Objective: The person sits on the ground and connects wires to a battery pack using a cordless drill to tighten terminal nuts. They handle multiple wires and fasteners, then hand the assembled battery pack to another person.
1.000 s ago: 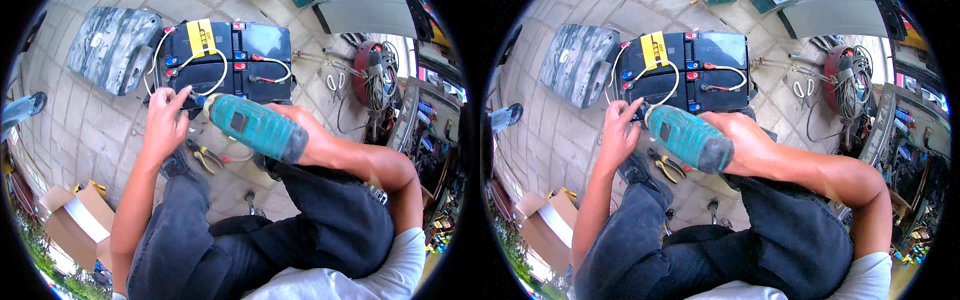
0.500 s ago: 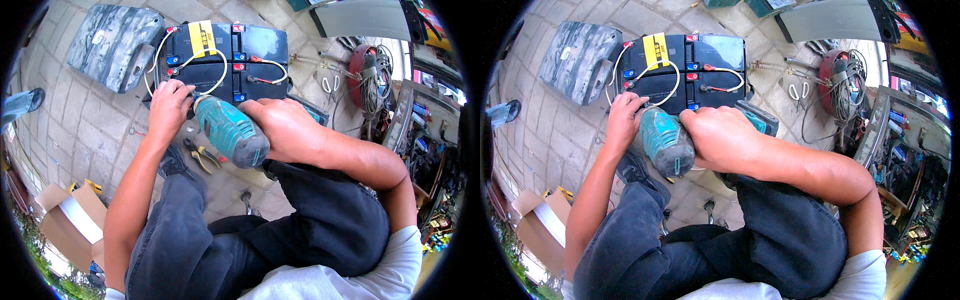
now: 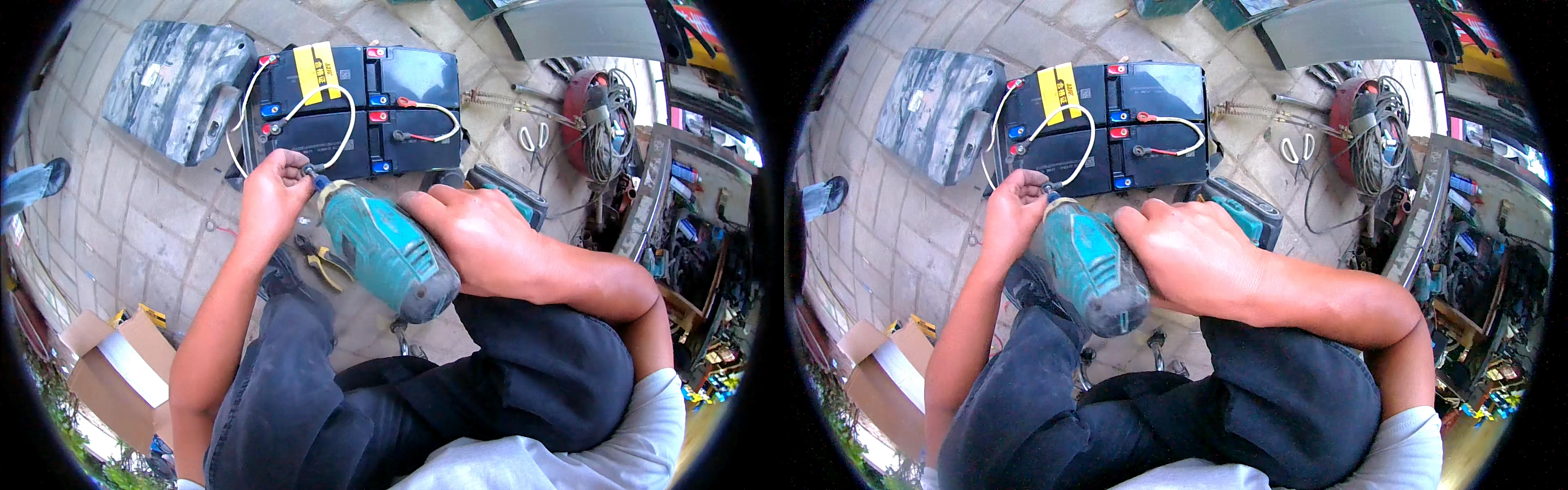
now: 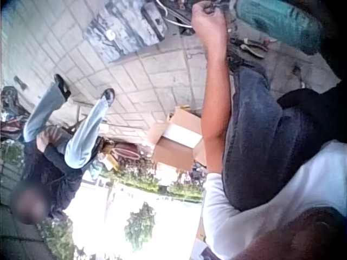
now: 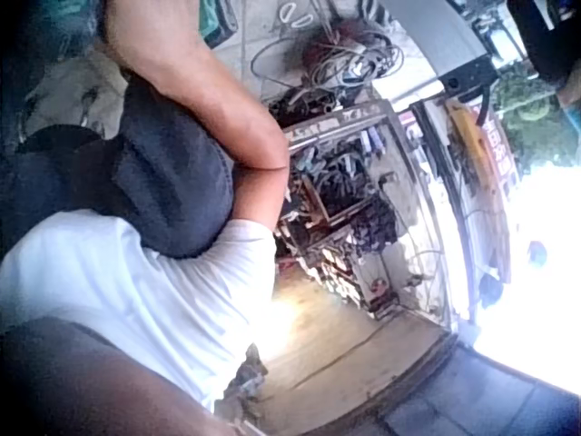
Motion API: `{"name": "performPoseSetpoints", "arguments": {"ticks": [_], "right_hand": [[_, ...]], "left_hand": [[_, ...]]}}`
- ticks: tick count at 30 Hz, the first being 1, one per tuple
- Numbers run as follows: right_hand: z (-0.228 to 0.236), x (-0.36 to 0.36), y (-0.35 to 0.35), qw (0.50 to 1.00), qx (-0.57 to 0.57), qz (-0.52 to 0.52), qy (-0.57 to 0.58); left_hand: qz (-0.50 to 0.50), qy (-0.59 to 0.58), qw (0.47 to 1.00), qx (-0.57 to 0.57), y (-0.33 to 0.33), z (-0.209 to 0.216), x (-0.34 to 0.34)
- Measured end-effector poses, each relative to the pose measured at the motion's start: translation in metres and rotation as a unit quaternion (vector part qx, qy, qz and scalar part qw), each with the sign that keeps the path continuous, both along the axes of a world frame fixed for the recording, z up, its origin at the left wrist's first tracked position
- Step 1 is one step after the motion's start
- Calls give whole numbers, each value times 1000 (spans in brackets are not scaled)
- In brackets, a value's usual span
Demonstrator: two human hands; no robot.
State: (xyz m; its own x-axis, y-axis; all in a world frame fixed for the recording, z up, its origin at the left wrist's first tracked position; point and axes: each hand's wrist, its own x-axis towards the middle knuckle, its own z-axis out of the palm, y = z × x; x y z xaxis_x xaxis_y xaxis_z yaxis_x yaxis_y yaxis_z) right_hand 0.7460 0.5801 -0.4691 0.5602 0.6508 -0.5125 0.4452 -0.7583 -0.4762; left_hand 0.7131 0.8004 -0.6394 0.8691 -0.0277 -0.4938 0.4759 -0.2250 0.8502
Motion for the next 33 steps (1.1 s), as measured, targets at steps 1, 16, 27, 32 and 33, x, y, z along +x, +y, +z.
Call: {"name": "performPoseSetpoints", "arguments": {"ticks": [1,16,27,32,33], "right_hand": [[-2,-2,-3,1000,-5,-1,2],[-12,-10,-30,1000,14,-13,20],[-6,-17,-44,997,-19,-29,76],[-2,-16,-55,999,-36,-32,24],[-2,-17,-57,998,-33,-37,24]], "left_hand": [[7,23,999,-37,0,1,0],[157,166,945,-235,-23,-2,-16],[119,174,949,-236,-32,-5,-36],[100,178,931,-303,-54,4,-25],[97,176,928,-315,-57,2,-26]]}}
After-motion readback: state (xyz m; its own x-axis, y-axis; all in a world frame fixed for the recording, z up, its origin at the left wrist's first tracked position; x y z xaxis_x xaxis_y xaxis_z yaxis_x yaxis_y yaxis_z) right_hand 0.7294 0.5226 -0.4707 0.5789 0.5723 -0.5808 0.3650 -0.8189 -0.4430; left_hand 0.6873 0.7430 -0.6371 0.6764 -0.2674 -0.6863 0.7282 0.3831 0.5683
